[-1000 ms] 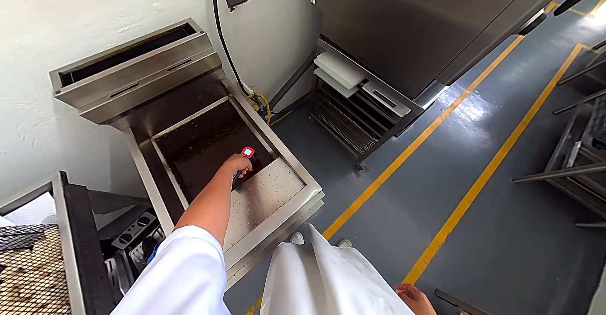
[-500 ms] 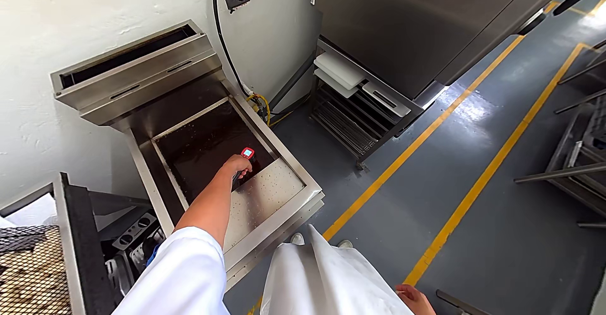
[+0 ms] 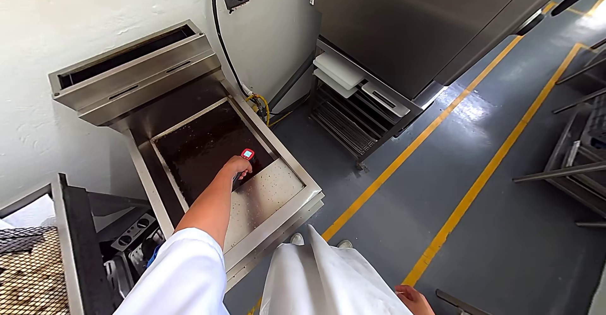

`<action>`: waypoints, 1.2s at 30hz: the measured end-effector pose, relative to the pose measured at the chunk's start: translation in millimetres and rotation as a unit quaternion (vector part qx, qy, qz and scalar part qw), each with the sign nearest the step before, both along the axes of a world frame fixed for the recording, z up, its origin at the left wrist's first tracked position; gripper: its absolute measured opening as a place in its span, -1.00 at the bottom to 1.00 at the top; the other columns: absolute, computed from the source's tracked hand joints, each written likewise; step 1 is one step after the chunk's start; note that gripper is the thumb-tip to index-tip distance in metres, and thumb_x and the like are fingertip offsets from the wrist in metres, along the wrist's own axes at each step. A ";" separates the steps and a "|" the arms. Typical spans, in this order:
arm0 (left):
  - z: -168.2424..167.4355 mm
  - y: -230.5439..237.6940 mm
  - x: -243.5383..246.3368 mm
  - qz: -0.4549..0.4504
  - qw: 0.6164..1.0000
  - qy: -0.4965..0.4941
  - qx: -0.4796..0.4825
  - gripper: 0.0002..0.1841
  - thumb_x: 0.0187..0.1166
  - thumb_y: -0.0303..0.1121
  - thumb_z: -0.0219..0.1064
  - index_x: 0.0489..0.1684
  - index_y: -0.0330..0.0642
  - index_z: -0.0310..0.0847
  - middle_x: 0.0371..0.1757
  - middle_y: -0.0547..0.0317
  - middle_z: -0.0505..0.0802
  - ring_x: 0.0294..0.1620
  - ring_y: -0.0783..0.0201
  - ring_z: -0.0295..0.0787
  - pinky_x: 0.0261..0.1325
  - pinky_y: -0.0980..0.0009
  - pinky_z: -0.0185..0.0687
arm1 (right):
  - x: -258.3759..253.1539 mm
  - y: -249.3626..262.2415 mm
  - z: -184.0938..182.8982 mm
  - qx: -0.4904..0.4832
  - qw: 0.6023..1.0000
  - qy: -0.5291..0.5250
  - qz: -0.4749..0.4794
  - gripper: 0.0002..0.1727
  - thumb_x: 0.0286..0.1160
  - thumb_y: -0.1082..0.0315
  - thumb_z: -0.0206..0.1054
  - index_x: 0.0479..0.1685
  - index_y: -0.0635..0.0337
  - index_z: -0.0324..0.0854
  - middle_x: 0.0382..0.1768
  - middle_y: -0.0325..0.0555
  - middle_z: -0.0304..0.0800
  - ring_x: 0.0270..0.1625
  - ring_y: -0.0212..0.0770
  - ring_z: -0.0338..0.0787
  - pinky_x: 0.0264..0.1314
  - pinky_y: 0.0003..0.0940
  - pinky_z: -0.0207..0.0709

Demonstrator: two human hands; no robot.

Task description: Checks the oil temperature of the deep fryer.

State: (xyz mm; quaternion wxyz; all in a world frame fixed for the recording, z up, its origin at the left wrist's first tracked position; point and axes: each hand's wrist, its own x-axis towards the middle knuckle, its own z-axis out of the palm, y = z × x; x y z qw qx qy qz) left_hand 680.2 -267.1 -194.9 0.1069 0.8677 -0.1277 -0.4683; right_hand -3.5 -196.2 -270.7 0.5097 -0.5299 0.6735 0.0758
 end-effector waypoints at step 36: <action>27.2 21.0 -1.0 0.044 0.995 -0.021 -0.082 -0.82 0.50 -0.41 0.42 -0.12 -0.32 0.61 -0.51 0.16 0.63 -0.61 0.34 0.52 -0.45 0.39 0.58 | -2.0 -0.8 4.5 -0.004 0.999 -0.013 -0.034 -0.65 0.65 0.38 0.31 0.28 0.45 0.63 0.00 0.24 0.85 0.00 -0.02 0.86 0.21 -0.04 0.69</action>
